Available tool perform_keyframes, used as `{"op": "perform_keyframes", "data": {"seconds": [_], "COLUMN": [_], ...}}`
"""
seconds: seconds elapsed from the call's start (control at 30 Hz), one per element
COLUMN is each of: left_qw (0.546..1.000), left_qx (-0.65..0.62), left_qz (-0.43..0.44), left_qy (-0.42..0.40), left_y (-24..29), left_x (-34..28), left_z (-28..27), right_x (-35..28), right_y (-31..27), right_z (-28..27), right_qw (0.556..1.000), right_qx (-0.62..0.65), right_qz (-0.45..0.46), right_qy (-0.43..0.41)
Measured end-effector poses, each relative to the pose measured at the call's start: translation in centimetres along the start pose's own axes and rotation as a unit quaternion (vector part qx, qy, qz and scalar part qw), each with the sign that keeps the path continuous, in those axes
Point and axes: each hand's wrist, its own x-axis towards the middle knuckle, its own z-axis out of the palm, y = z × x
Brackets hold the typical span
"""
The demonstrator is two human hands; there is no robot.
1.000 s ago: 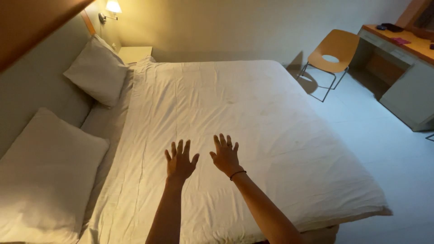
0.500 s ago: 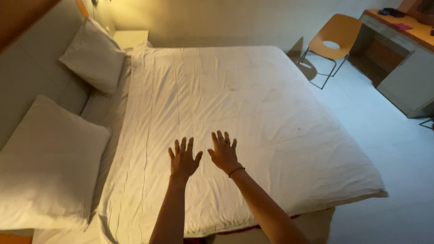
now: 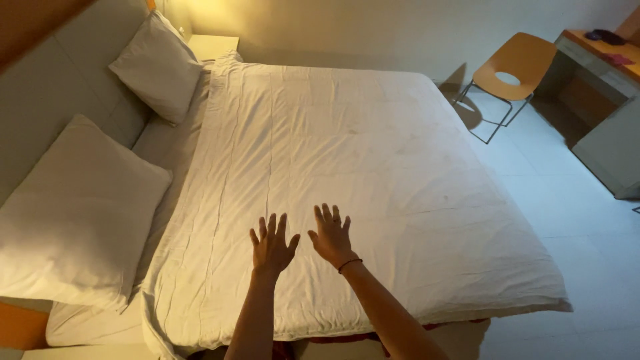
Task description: The person smooths the white bed sheet by hand, running their palms across the surface to remove wrinkles. The camera pans across the room before focusing on the bed, where the person repeatedly strokes the sheet from the center towards the edges.
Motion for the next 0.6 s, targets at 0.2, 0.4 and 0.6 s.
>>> {"op": "perform_keyframes", "data": {"seconds": [0.2,0.4,0.6], "left_qw": [1.000,1.000,0.999], "left_qx": [0.006,-0.006,0.016], "left_qz": [-0.015,-0.004,0.024], "left_qy": [-0.016,-0.021,-0.016], "left_y": [0.8,0.5,-1.8], "left_x": [-2.5,-3.0,-3.2], "left_z": [-0.1,-0.9,-1.7], "right_x": [-2.6,-4.2,-4.0], "right_y": [-0.2,-0.9,-2.7], "right_z": [-0.1,-0.6,0.9], "right_qw": [0.999,0.999,1.000], "right_qx": [0.022,0.011,0.001], "right_qz": [-0.001,0.014,0.025], "right_qy": [-0.036,-0.027,0.012]}}
